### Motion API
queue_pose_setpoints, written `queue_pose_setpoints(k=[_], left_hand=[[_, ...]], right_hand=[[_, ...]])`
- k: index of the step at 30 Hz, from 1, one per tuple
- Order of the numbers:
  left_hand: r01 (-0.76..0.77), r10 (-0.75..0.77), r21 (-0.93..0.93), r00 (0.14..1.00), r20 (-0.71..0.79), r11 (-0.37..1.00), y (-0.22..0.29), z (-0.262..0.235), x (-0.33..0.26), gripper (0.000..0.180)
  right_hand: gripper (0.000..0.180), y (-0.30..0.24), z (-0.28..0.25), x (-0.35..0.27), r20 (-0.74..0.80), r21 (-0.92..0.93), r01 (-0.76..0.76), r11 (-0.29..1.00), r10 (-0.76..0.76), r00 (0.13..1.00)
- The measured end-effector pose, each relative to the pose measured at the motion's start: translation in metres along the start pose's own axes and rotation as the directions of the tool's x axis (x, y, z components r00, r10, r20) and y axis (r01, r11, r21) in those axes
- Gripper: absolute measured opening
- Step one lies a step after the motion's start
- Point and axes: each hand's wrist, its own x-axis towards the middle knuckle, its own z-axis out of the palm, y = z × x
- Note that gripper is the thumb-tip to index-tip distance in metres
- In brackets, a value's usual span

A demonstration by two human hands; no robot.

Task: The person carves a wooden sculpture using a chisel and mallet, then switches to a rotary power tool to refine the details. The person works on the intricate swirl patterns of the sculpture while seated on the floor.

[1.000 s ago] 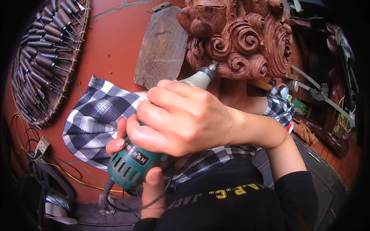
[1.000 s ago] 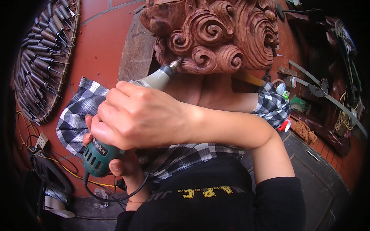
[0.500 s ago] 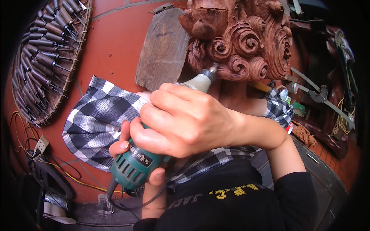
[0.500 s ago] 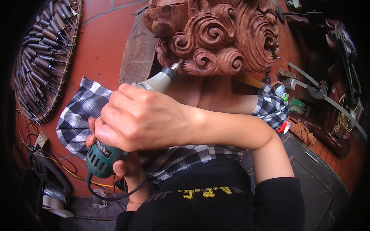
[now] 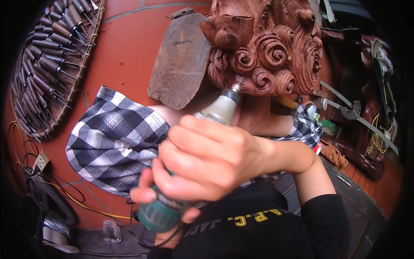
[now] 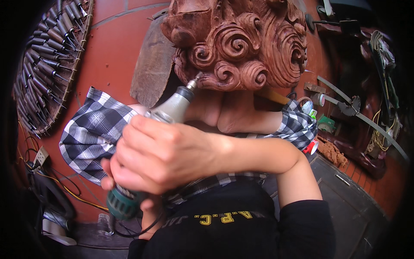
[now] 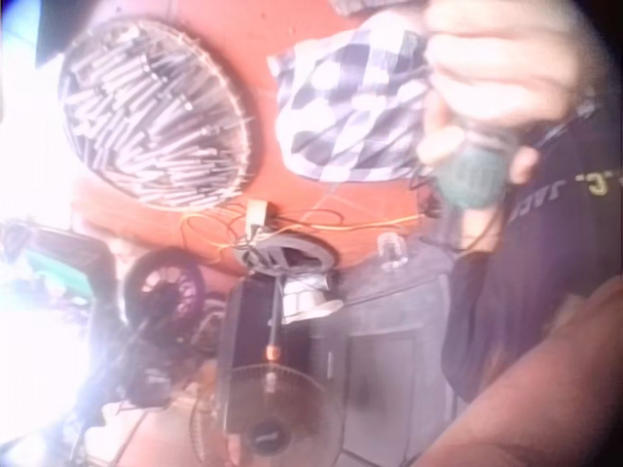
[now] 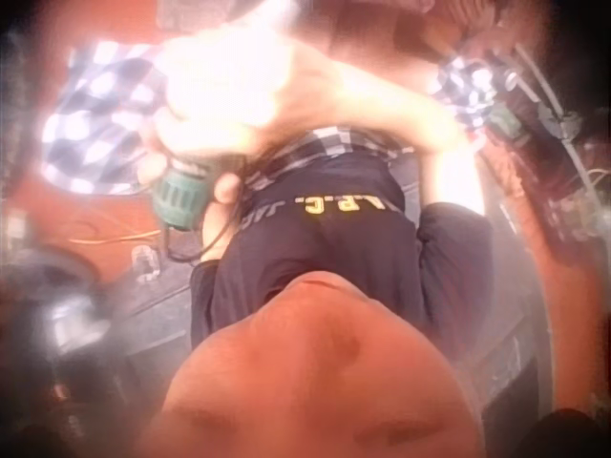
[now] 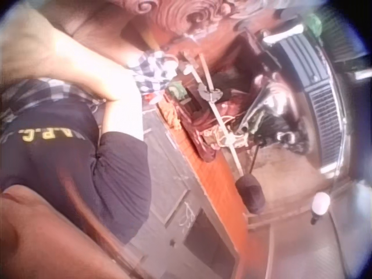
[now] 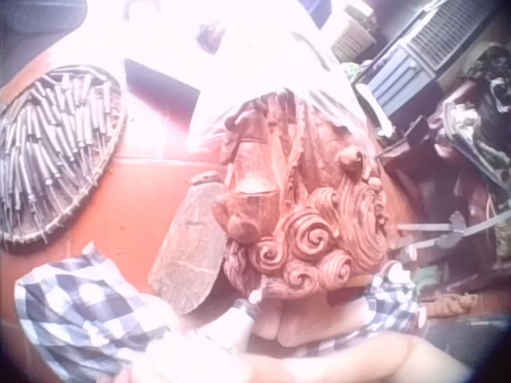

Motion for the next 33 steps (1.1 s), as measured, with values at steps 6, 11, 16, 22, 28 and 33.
queue_pose_setpoints(k=[6, 11, 16, 22, 28, 33], left_hand=[[-0.45, 0.453, -0.116, 0.779, 0.434, 0.885, 0.0, -0.011, -0.005, 0.047], [-0.51, 0.525, -0.226, 0.578, 0.624, 0.83, 0.02, 0.023, 0.032, 0.043], [-0.71, 0.583, -0.001, 0.578, 0.571, 0.704, 0.033, 0.066, 0.063, 0.044], [-0.933, 0.676, 0.103, 0.323, 0.662, 0.345, 0.031, 0.17, 0.041, 0.052], [-0.873, 0.665, -0.038, 0.342, 0.664, 0.486, 0.042, 0.175, 0.041, 0.028], [-0.868, 0.719, -0.036, 0.386, 0.578, 0.495, 0.028, 0.166, 0.048, 0.021]], right_hand=[[0.013, -0.026, -0.068, 0.004, 0.161, 0.106, -0.082, 0.991, 0.064, 0.985], [0.059, -0.025, -0.119, -0.028, 0.184, -0.153, -0.083, 0.985, 0.111, 0.977], [0.08, 0.015, -0.147, -0.083, -0.337, 0.0, -0.43, 0.903, 0.405, 0.85], [0.073, 0.012, -0.163, -0.076, -0.532, 0.504, -0.153, 0.85, 0.445, 0.72], [0.067, 0.006, -0.154, -0.053, -0.536, 0.655, -0.108, 0.748, 0.56, 0.632], [0.065, -0.041, -0.15, -0.04, -0.504, 0.817, -0.144, 0.558, 0.813, 0.291]])
